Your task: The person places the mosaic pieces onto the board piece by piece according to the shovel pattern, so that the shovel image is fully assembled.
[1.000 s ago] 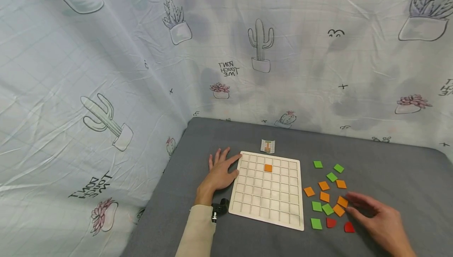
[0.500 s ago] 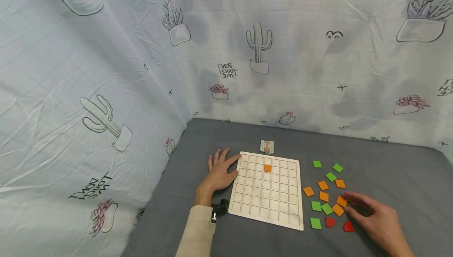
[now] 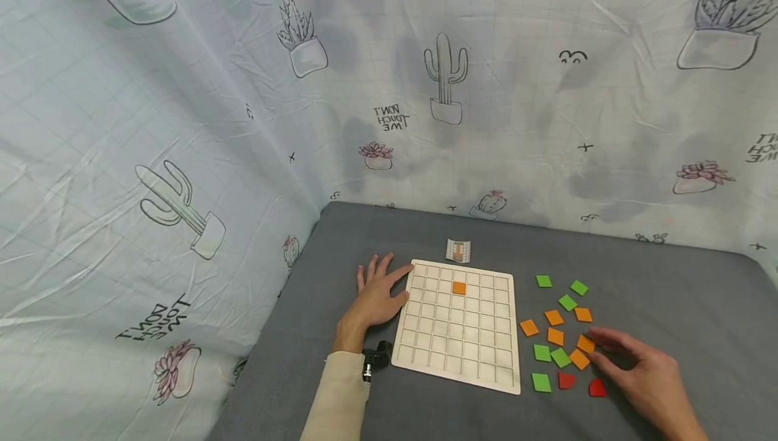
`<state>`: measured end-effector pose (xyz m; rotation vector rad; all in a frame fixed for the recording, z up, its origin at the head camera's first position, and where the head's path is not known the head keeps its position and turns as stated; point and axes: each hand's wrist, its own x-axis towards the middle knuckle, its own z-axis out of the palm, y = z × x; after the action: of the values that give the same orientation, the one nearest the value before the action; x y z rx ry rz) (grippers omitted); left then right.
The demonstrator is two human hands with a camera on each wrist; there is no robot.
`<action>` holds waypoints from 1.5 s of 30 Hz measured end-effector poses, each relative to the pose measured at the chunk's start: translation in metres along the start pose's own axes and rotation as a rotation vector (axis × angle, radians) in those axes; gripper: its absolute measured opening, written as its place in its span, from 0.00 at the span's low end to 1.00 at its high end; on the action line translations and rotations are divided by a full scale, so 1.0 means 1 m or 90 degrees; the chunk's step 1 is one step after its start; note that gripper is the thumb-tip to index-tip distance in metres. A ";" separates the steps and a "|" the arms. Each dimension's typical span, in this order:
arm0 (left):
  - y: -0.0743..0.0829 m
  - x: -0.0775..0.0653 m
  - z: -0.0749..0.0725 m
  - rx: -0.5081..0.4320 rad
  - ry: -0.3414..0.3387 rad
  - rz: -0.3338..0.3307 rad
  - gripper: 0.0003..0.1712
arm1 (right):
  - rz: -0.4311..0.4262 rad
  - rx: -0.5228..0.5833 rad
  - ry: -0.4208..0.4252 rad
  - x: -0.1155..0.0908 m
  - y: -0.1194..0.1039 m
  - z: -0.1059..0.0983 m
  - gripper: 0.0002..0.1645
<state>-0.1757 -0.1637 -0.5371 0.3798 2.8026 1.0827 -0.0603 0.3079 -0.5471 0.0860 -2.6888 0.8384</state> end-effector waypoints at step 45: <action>-0.003 0.002 0.001 0.000 0.001 0.007 0.33 | -0.157 0.151 0.038 0.049 -0.084 -0.002 0.28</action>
<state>-0.1779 -0.1652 -0.5400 0.3944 2.8052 1.0844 -0.0939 0.2413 -0.4843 0.4304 -2.4474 1.0560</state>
